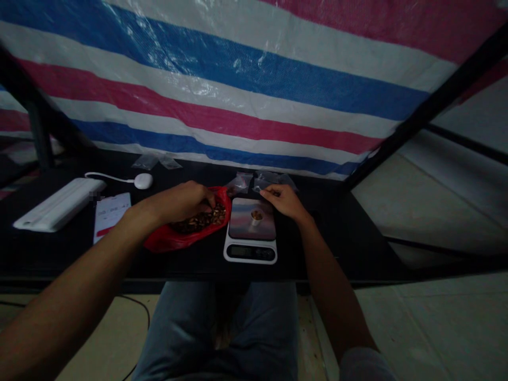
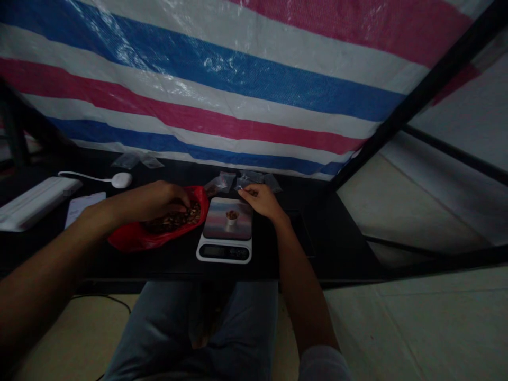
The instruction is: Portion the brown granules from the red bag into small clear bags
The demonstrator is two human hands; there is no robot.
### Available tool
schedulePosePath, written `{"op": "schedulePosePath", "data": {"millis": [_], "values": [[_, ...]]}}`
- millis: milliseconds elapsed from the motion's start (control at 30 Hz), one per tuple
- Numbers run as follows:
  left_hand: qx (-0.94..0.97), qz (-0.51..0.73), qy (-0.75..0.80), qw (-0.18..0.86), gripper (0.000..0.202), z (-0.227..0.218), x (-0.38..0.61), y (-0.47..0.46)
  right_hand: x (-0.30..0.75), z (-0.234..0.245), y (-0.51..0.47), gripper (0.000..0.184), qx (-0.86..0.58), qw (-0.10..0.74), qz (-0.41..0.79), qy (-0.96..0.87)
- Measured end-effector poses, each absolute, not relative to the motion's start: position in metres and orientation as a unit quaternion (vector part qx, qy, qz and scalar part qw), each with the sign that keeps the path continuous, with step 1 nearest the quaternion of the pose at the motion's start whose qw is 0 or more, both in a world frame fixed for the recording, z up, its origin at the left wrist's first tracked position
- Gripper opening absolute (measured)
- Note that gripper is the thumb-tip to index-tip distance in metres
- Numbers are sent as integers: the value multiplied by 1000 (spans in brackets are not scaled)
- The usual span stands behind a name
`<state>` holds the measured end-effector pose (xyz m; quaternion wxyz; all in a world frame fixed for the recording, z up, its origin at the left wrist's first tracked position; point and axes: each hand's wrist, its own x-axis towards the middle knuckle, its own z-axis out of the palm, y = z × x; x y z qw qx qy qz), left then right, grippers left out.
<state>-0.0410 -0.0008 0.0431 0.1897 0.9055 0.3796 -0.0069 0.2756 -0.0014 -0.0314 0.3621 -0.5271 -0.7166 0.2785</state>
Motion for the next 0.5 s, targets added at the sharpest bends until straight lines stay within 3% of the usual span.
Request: {"op": "schedulePosePath", "data": {"millis": [233, 500], "values": [[942, 127, 238, 200, 21, 64, 13, -14, 275, -31, -1, 31, -528, 362, 266, -721], [959, 95, 182, 194, 28, 57, 52, -26, 277, -31, 0, 32, -526, 364, 269, -721]]}}
